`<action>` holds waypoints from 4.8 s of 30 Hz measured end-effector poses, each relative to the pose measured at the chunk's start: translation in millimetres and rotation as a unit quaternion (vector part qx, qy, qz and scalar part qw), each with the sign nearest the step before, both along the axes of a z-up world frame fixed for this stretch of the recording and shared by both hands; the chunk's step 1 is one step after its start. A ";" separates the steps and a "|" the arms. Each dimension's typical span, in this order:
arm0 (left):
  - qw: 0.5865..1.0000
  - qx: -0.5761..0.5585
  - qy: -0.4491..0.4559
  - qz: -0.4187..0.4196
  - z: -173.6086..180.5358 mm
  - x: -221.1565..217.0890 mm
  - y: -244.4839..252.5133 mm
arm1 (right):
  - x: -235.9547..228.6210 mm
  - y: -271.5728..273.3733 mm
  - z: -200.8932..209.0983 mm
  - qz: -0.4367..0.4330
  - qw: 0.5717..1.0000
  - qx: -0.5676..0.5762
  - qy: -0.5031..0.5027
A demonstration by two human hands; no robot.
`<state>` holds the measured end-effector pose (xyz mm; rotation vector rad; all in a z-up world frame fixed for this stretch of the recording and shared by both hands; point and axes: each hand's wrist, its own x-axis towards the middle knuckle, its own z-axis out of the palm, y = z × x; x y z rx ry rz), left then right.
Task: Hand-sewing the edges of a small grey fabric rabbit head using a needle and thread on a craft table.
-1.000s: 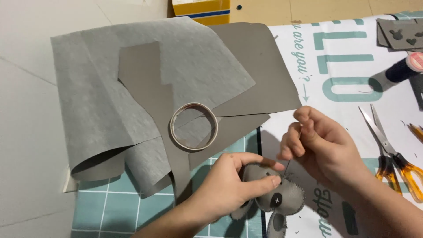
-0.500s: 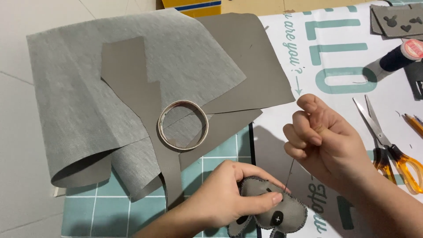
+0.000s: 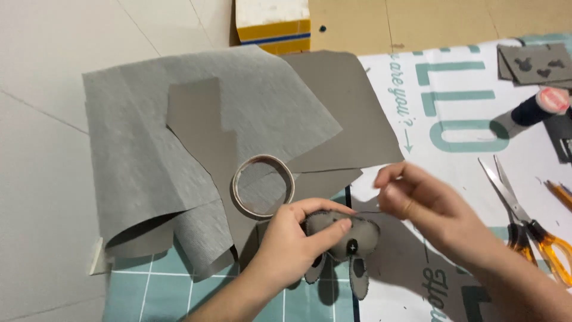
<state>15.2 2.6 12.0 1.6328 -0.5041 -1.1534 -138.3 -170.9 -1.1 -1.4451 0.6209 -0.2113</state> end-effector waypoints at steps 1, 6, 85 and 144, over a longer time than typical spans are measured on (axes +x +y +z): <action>1.000 -0.005 -0.003 0.003 0.8 2.4 0.3 | 1.0 0.9 -2.8 0.003 1.000 -0.005 -0.003; 0.997 -0.044 -0.069 0.012 12.6 10.3 1.9 | 8.4 11.2 -6.2 0.112 0.991 0.050 0.056; 0.988 -0.107 0.092 0.067 24.3 29.6 -24.8 | 14.0 3.5 -50.9 -0.150 0.967 0.165 -0.120; 0.997 0.001 0.073 -0.001 33.1 14.7 -27.3 | 6.1 -9.9 13.1 -0.071 0.997 0.009 0.025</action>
